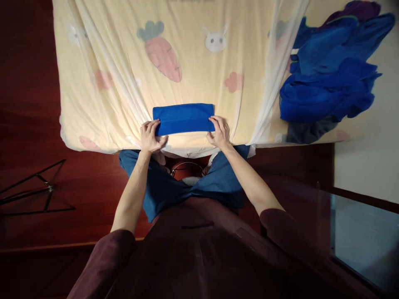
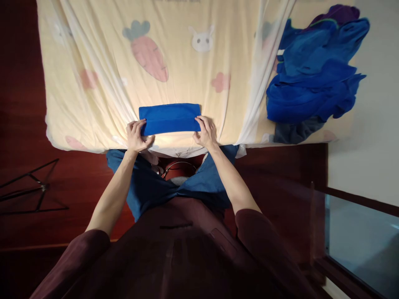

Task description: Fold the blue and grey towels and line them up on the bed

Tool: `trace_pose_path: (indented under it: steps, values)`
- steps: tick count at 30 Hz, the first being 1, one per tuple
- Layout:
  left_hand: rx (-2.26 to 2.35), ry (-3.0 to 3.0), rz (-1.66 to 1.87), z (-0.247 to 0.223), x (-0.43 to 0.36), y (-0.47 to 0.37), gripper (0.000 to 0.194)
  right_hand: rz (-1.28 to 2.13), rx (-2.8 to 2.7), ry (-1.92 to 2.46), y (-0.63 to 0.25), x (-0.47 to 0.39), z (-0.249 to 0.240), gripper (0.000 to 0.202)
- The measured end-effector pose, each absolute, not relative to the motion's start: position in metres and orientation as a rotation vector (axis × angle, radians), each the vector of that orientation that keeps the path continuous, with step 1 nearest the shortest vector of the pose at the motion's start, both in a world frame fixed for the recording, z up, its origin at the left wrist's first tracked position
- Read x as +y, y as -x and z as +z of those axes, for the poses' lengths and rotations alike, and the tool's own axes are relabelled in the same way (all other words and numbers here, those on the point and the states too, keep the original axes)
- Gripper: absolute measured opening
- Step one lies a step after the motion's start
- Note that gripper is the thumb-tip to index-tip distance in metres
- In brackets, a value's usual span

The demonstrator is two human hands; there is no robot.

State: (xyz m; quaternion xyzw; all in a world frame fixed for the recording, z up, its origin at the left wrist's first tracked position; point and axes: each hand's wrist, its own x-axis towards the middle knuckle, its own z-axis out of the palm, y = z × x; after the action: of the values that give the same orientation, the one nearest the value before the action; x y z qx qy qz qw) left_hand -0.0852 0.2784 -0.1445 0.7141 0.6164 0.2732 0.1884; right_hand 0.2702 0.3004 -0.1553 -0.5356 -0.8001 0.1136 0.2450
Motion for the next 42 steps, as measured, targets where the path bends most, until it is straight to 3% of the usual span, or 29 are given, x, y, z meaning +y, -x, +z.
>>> trace_pose_path:
  steps: [14, 25, 30, 42]
  values:
    - [1.801, -1.956, 0.887, -0.151, 0.278, 0.090, 0.041, 0.355, -2.057, 1.506, -0.271, 0.308, -0.164, 0.069]
    - [1.842, -1.746, 1.143, -0.160, 0.281, 0.089, 0.039, 0.537, -1.748, 1.576, -0.270, 0.302, -0.172, 0.039]
    - [1.804, -1.505, 1.273, -0.163, 0.281, 0.084, 0.042, 0.580, -1.635, 1.634, -0.268, 0.303, -0.173, 0.045]
    - [1.770, -1.375, 1.375, -0.160, 0.287, 0.083, 0.027, 0.679, -1.499, 1.647, -0.265, 0.304, -0.173, 0.045]
